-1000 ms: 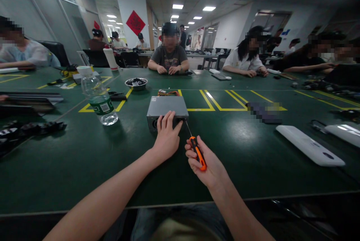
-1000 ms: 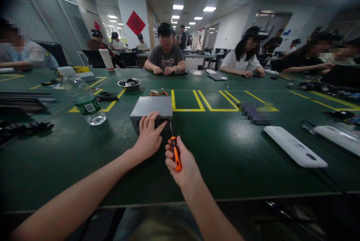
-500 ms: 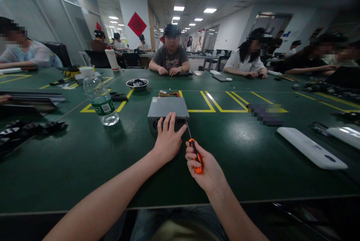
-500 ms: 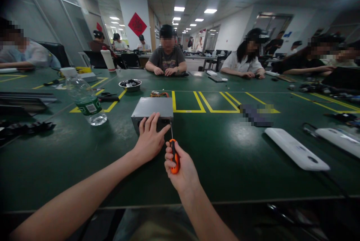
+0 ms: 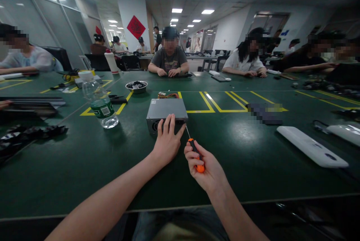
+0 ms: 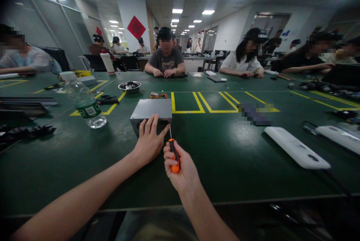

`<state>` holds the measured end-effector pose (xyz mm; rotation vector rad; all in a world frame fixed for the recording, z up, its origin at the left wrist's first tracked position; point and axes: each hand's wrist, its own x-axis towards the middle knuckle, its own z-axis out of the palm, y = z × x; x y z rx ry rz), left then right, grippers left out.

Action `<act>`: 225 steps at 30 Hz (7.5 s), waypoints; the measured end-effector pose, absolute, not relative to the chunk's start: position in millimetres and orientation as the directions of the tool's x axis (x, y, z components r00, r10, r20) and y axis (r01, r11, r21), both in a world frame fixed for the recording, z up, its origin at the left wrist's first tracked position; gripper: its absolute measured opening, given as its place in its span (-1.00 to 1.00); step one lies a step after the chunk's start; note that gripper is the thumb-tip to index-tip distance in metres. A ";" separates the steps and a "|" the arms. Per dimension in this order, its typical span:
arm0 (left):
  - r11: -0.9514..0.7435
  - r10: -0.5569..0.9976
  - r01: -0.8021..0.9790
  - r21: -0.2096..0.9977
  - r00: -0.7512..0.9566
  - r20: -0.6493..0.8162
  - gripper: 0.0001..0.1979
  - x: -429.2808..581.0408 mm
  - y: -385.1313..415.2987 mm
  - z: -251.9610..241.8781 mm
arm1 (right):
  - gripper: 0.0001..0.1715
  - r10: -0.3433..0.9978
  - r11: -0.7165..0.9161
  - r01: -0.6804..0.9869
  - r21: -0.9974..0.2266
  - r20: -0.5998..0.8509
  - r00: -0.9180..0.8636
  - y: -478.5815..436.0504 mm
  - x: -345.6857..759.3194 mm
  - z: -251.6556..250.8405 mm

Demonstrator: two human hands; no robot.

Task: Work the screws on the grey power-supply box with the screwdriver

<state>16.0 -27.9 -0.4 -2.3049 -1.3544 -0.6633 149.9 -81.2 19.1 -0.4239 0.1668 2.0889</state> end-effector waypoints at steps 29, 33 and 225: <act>-0.437 0.696 0.890 -0.131 0.426 0.578 -0.50 17.3 -25.4 -4.2 | -0.65 0.855 -0.479 -0.858 -0.183 -0.320 -0.409 -88.3 145.7 17.7; -0.449 0.699 0.887 -0.104 0.421 0.578 -0.46 16.4 -26.3 -3.6 | -0.69 0.908 -0.402 -0.809 -0.429 -0.302 -0.291 -91.2 154.3 28.6; -0.400 0.718 0.916 -0.028 0.332 0.611 -0.51 -8.6 -1.9 9.2 | -0.75 0.206 0.689 0.633 0.354 0.741 -0.639 -60.6 174.1 18.5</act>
